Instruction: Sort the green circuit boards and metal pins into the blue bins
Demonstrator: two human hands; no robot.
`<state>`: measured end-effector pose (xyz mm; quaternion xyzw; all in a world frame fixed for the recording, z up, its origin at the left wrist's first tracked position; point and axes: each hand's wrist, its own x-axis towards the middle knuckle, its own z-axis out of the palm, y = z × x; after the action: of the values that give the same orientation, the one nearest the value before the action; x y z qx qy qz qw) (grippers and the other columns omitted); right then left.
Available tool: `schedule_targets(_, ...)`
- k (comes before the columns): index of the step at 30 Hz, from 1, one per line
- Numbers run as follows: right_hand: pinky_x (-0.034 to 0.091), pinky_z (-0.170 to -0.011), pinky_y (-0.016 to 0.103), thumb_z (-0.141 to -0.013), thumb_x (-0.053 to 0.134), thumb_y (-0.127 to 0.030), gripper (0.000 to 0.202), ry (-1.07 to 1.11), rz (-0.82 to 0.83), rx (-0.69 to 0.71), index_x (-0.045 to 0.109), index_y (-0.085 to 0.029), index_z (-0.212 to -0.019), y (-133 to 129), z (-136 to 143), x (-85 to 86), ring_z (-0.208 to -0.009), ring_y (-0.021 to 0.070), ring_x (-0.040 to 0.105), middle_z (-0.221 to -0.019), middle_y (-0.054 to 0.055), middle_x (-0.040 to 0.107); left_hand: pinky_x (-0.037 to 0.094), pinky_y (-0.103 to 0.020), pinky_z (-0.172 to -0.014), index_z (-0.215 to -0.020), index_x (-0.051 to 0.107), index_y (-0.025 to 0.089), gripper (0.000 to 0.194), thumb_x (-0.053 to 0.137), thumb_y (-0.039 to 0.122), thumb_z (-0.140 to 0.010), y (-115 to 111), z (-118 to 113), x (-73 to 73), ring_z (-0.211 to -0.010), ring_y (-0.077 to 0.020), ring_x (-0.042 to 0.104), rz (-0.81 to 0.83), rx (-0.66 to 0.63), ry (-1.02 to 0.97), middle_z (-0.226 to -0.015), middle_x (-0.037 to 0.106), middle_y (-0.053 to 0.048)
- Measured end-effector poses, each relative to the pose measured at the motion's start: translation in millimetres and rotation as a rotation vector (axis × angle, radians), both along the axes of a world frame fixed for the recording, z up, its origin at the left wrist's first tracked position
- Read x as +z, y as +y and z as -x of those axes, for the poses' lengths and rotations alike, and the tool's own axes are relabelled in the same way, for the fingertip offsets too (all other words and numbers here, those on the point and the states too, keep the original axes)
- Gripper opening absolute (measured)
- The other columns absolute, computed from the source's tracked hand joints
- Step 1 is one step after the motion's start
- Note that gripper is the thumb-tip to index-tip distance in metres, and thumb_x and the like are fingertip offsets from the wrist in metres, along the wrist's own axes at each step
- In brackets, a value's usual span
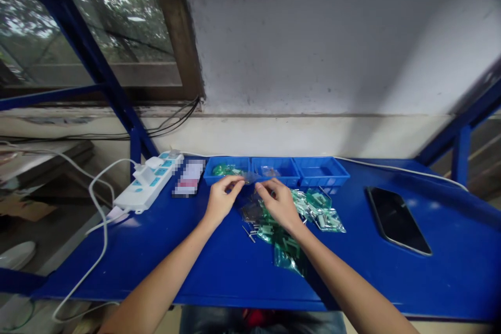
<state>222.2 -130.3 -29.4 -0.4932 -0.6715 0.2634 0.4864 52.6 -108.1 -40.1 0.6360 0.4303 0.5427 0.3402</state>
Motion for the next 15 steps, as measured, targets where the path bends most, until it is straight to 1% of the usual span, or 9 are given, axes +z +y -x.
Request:
schedule_targets(2, 0.038, -0.056, 0.026, -0.087, 0.042, -0.047, 0.04, 0.221, 0.226, 0.082, 0.065, -0.016, -0.073, -4, 4, 5.1, -0.056, 0.0128, 0.048, -0.063, 0.001, 0.053, 0.046, -0.031, -0.08, -0.087, 0.07, 0.019, 0.011, 0.063, 0.025, -0.08, -6, -2, 2.8, -0.087, -0.0182, 0.061, -0.192, 0.001, 0.114, -0.091, 0.068, -0.005)
schedule_targets(3, 0.035, -0.051, 0.024, -0.086, 0.042, -0.049, 0.041, 0.323, 0.3, 0.118, 0.063, -0.016, -0.071, -5, 6, 6.6, -0.052, 0.0112, 0.045, -0.059, -0.001, 0.051, 0.046, -0.031, -0.081, -0.088, 0.07, 0.02, 0.01, 0.061, 0.022, -0.082, -8, -3, 4.3, -0.087, -0.0177, 0.061, -0.305, -0.008, 0.182, -0.091, 0.068, -0.004)
schedule_targets(5, 0.03, -0.047, 0.022, -0.082, 0.049, -0.048, 0.036, 0.457, 0.368, 0.142, 0.059, -0.016, -0.067, -7, 9, 7.8, -0.048, 0.0092, 0.041, -0.056, -0.003, 0.048, 0.047, -0.032, -0.081, -0.09, 0.069, 0.021, 0.013, 0.058, 0.017, -0.085, -13, -4, 6.5, -0.088, -0.0168, 0.061, -0.489, -0.025, 0.299, -0.091, 0.068, -0.004)
schedule_targets(7, 0.029, -0.046, 0.021, -0.077, 0.057, -0.044, 0.029, 0.481, 0.349, 0.101, 0.058, -0.017, -0.068, -7, 6, 8.1, -0.048, 0.0087, 0.04, -0.055, -0.004, 0.048, 0.047, -0.033, -0.084, -0.096, 0.067, 0.023, 0.016, 0.057, 0.016, -0.086, -14, -5, 7.1, -0.092, -0.017, 0.06, -0.53, -0.039, 0.381, -0.097, 0.067, -0.004)
schedule_targets(9, 0.031, -0.048, 0.021, -0.077, 0.058, -0.04, 0.024, 0.439, 0.224, -0.011, 0.059, -0.017, -0.071, -5, -4, 10.5, -0.05, 0.0093, 0.042, -0.057, -0.004, 0.05, 0.046, -0.035, -0.088, -0.105, 0.064, 0.024, 0.022, 0.057, 0.019, -0.085, -14, -5, 5.1, -0.1, -0.0184, 0.058, -0.453, -0.033, 0.47, -0.106, 0.064, -0.005)
schedule_targets(11, 0.034, -0.051, 0.022, -0.079, 0.057, -0.038, 0.022, 0.347, -0.033, -0.217, 0.061, -0.017, -0.076, 1, -22, 16.0, -0.054, 0.0104, 0.045, -0.062, -0.002, 0.053, 0.046, -0.036, -0.088, -0.11, 0.061, 0.023, 0.025, 0.057, 0.023, -0.086, -11, -4, 0.6, -0.1, -0.0197, 0.057, -0.311, 0.012, 0.547, -0.105, 0.062, -0.005)
schedule_targets(13, 0.037, -0.057, 0.024, -0.082, 0.055, -0.036, 0.02, 0.172, -0.344, -0.478, 0.062, -0.017, -0.079, 11, -42, 22.1, -0.059, 0.0115, 0.047, -0.067, 0.0, 0.054, 0.047, -0.037, -0.083, -0.105, 0.062, 0.021, 0.021, 0.055, 0.028, -0.086, -9, -5, -5.4, -0.093, -0.021, 0.058, -0.18, 0.082, 0.617, -0.095, 0.063, -0.005)
schedule_targets(14, 0.038, -0.06, 0.026, -0.083, 0.054, -0.034, 0.019, 0.046, -0.465, -0.584, 0.063, -0.017, -0.081, 16, -52, 24.0, -0.06, 0.0119, 0.047, -0.068, 0.001, 0.054, 0.046, -0.038, -0.081, -0.102, 0.064, 0.021, 0.021, 0.053, 0.032, -0.087, -8, -5, -8.5, -0.09, -0.0218, 0.058, -0.133, 0.111, 0.658, -0.091, 0.063, -0.005)
schedule_targets(15, 0.039, -0.063, 0.026, -0.085, 0.052, -0.033, 0.02, -0.092, -0.537, -0.653, 0.064, -0.018, -0.083, 22, -60, 24.5, -0.062, 0.0124, 0.048, -0.07, 0.001, 0.055, 0.045, -0.04, -0.082, -0.1, 0.065, 0.02, 0.024, 0.051, 0.036, -0.087, -7, -6, -11.2, -0.089, -0.023, 0.057, -0.097, 0.131, 0.702, -0.089, 0.063, -0.005)
